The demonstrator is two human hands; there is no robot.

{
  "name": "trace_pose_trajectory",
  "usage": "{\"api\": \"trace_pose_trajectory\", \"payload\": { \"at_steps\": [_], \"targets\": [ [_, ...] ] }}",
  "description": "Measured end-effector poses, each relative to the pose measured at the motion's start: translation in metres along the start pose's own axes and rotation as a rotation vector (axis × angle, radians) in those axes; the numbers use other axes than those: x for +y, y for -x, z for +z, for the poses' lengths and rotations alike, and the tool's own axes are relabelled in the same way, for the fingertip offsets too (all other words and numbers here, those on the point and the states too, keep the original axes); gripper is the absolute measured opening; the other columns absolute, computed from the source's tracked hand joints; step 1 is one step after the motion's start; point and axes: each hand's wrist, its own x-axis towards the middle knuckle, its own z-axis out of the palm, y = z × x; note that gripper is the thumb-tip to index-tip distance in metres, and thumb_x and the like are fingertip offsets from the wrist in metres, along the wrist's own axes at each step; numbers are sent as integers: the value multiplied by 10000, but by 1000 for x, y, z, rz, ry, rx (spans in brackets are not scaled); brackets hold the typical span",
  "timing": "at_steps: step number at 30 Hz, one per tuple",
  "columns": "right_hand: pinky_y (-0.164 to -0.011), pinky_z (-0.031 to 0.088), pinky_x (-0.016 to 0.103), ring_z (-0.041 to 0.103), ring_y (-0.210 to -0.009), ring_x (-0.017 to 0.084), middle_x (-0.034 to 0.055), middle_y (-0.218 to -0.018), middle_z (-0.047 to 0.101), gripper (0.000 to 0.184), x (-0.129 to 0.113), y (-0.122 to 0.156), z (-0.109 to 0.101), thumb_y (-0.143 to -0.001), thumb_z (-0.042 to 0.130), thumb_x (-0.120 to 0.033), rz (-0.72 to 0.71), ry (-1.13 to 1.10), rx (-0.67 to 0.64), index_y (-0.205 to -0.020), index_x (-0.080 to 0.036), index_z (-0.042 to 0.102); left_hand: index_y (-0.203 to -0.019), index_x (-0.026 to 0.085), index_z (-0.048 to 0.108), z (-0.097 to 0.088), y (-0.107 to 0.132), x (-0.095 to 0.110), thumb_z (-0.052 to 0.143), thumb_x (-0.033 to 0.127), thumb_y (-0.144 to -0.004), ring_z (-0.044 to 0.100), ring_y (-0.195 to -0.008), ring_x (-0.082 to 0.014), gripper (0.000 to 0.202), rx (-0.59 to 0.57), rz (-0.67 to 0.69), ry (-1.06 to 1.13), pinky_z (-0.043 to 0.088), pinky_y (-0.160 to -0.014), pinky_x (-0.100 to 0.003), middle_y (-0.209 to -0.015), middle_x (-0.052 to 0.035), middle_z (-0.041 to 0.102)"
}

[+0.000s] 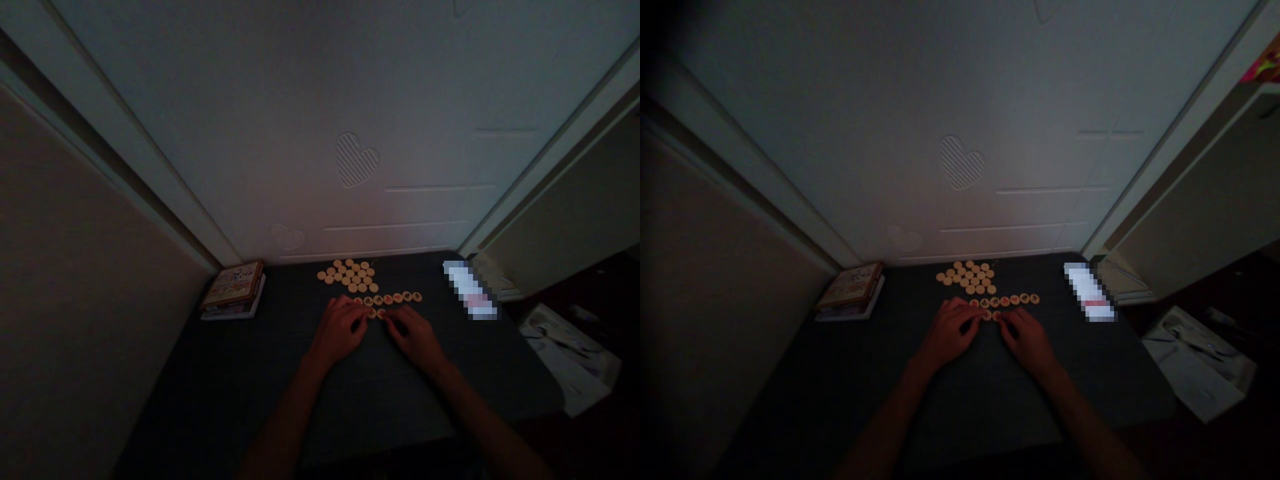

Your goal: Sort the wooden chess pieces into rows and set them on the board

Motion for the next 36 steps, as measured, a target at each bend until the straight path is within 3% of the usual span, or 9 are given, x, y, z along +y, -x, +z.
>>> {"api": "trace_pose_trajectory", "payload": {
  "at_steps": [4,7,11,15,18,22,29,33,36],
  "targets": [
    [-698,568,328,674,-778,202,56,-918,710,162,1,-5,-7,-967,563,-293,69,-36,97,-1038,-234,697,-1128,252,714,-12,0,-25,593,264,-947,639,-967,-233,218,255,-135,1,481,-914,-407,-1017,-58,746],
    [-721,566,345,677,-808,211,69,-959,715,182,7,-24,-18,-965,563,-312,101,-21,117,-1053,-224,696,-1073,231,719,-19,1,-51,573,305,-959,658,-910,-219,200,424,-274,-1,511,-865,-363,-967,-61,735],
    [-750,566,348,693,-850,216,82,-986,728,209,16,-69,-25,-931,625,-351,163,2,-16,-1059,-203,701,-1040,209,716,-19,3,-78,547,356,-968,684,-846,-207,235,508,-443,29,526,-803,-330,-901,-57,740],
    [-687,563,294,700,-768,189,55,-921,748,231,19,-109,-18,-818,780,-372,249,-18,-321,-975,-212,726,-1052,204,708,-16,4,-88,533,387,-970,696,-795,-186,266,540,-515,76,527,-753,-294,-857,-40,743],
    [-693,572,290,687,-764,179,57,-938,737,277,19,-124,-14,-809,809,-380,276,-20,-388,-1001,-200,721,-1045,206,713,-16,6,-88,545,399,-961,695,-782,-183,269,543,-523,67,526,-740,-289,-849,-39,743],
    [-902,566,419,649,-1056,221,88,-1281,622,293,23,-130,-27,-992,608,-354,294,-18,-338,-1241,-199,620,-1047,210,713,-16,6,-88,536,400,-964,695,-766,-179,272,552,-540,83,525,-714,-278,-842,-36,741],
    [-885,573,405,656,-1044,227,90,-1252,640,299,31,-124,-57,-985,615,-362,304,-60,-257,-1233,-195,632,-1026,207,717,-16,3,-80,552,375,-955,689,-783,-188,246,532,-513,62,529,-738,-297,-852,-43,734],
    [-759,596,333,702,-868,201,74,-1004,739,275,16,-102,-47,-941,639,-371,284,-257,-140,-1155,-207,691,-1015,218,712,-14,4,-52,557,326,-960,673,-799,-198,197,488,-352,8,531,-779,-332,-884,-52,731],
    [-708,589,310,705,-832,187,68,-1040,736,254,-5,-76,-29,-952,616,-366,239,-410,-76,-1145,-213,672,-1030,233,707,-6,6,-25,583,272,-946,666,-845,-214,154,409,-161,-5,526,-841,-368,-922,-60,738]
  ]
}}
